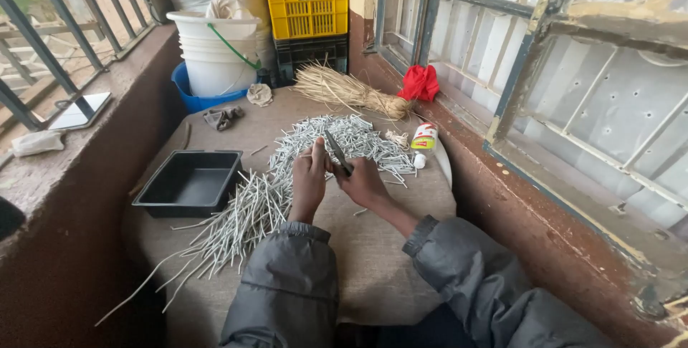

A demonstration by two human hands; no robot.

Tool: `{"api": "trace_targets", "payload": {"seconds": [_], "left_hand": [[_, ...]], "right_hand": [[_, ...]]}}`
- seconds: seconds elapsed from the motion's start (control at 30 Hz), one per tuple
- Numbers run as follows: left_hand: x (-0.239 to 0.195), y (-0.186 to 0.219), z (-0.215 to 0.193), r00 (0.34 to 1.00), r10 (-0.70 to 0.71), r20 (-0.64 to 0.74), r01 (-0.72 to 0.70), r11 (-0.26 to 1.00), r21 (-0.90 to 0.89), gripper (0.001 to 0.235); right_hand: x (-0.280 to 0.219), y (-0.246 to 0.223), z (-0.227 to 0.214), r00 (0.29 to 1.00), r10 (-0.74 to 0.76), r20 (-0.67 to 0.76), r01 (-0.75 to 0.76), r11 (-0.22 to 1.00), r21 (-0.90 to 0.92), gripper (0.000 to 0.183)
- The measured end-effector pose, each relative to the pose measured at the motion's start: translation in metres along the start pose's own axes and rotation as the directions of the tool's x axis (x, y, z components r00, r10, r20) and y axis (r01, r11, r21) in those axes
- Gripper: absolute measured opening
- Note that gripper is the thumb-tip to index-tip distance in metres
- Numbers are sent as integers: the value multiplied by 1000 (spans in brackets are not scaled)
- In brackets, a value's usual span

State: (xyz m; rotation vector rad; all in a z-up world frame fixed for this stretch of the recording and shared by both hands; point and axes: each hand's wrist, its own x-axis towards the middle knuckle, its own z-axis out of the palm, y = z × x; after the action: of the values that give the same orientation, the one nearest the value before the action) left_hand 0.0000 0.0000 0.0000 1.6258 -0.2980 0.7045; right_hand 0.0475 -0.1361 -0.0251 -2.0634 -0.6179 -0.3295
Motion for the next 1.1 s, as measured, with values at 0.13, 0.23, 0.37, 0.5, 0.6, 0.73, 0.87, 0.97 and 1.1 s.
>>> {"api": "trace_targets", "payload": {"seconds": [0.13,0.23,0.37,0.5,0.6,0.73,0.87,0.97,1.1], "left_hand": [[2,-12,3,1000,-28,-14,28,999,19,65],[4,-20,3,1000,-20,-20,21,998,51,68],[3,-9,4,998,-22,-55,23,1000,22,67],[5,-18,5,996,9,-87,-14,998,-55,68],[3,-5,5,993,42,-107,-49,996,-71,67],[2,-6,4,993,57,-102,-66,994,-83,69],[2,-16,10,993,38,-114,-50,994,-100,66],[0,-11,6,992,30,-125,-41,995,-87,64],[2,-11,6,990,41,-137,-48,998,-44,66]], "right_hand": [[-2,-3,7,1000,24,18,-24,1000,-9,47],[-7,-13,4,996,74,52,-80,989,124,43],[-2,-15,-3,994,75,76,-82,992,92,41],[-3,-16,-1,990,128,55,-130,990,51,44],[-8,-34,-1,1000,10,-29,-12,997,-82,47],[3,-20,13,997,-28,-76,22,996,-81,55],[8,-7,17,993,35,-116,-40,998,-38,53],[13,-5,17,995,36,-89,-38,999,-20,51],[8,-10,12,998,58,25,-59,996,72,45]]}}
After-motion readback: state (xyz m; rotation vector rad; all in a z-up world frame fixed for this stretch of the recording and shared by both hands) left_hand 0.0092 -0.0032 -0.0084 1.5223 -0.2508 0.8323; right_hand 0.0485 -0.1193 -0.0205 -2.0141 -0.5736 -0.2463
